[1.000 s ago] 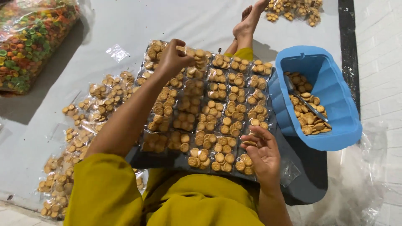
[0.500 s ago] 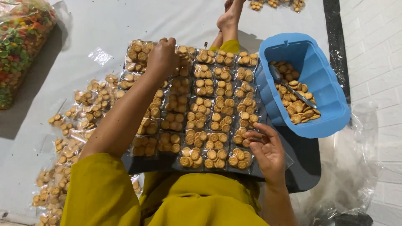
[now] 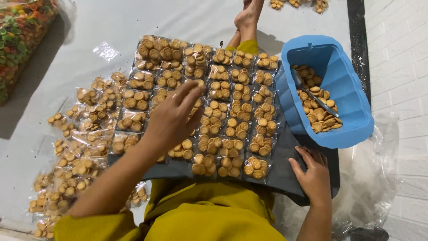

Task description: Filling small plastic bags with bite-sized cookies from a container and arranging them on a tray.

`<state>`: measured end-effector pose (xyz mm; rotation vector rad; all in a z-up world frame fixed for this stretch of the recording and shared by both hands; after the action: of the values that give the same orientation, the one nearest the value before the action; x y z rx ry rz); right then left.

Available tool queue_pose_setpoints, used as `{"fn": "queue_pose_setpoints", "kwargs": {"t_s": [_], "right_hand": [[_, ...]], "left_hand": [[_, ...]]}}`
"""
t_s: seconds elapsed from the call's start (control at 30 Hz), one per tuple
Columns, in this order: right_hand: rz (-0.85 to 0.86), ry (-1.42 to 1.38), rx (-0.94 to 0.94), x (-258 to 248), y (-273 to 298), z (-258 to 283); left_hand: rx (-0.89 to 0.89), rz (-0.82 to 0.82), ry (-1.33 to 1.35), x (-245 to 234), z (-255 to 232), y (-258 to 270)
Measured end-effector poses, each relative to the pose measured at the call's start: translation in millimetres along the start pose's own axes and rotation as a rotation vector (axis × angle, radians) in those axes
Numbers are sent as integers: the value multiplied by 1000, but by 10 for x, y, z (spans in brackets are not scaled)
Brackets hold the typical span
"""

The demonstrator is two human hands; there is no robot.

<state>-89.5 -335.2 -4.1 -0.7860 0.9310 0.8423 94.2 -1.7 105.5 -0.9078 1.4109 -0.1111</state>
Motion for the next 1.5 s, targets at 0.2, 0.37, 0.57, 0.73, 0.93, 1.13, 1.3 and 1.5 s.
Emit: {"fn": "queue_pose_setpoints", "kwargs": {"t_s": [0.2,0.37,0.57,0.73,0.93,1.13,1.3,1.5], "right_hand": [[-57,26,38,103,-27,-229],[-95,-84,39,-101,-23,-188],[16,-899,129,-94,-15,-211],[351,-1566,226,659,-127,197],[430,-1691,260,927,66,743],[364,-1562,242,723,62,959],[236,-1361,115,423,46,1084],[448,-1725,195,499,143,1415]], "left_hand": [[-159,-320,193,-373,43,572],[-215,-324,227,-454,3,637],[-239,-267,477,-70,-96,660],[-245,-184,932,479,-523,375],[-409,-60,1354,965,-832,337],[-621,-188,1282,1208,-616,557],[-42,-451,404,437,-768,396],[253,-431,84,601,-1115,488]]}}
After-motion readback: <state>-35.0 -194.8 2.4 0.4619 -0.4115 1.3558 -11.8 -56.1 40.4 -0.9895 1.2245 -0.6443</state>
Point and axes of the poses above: each hand's wrist, its own y-axis away from the middle knuckle, its own x-axis out of the palm, z = x × y, the point moved 9 cm from there along -y, towards the middle knuckle, and after that the axes turned 12 degrees about x, right-handed, at the moved point
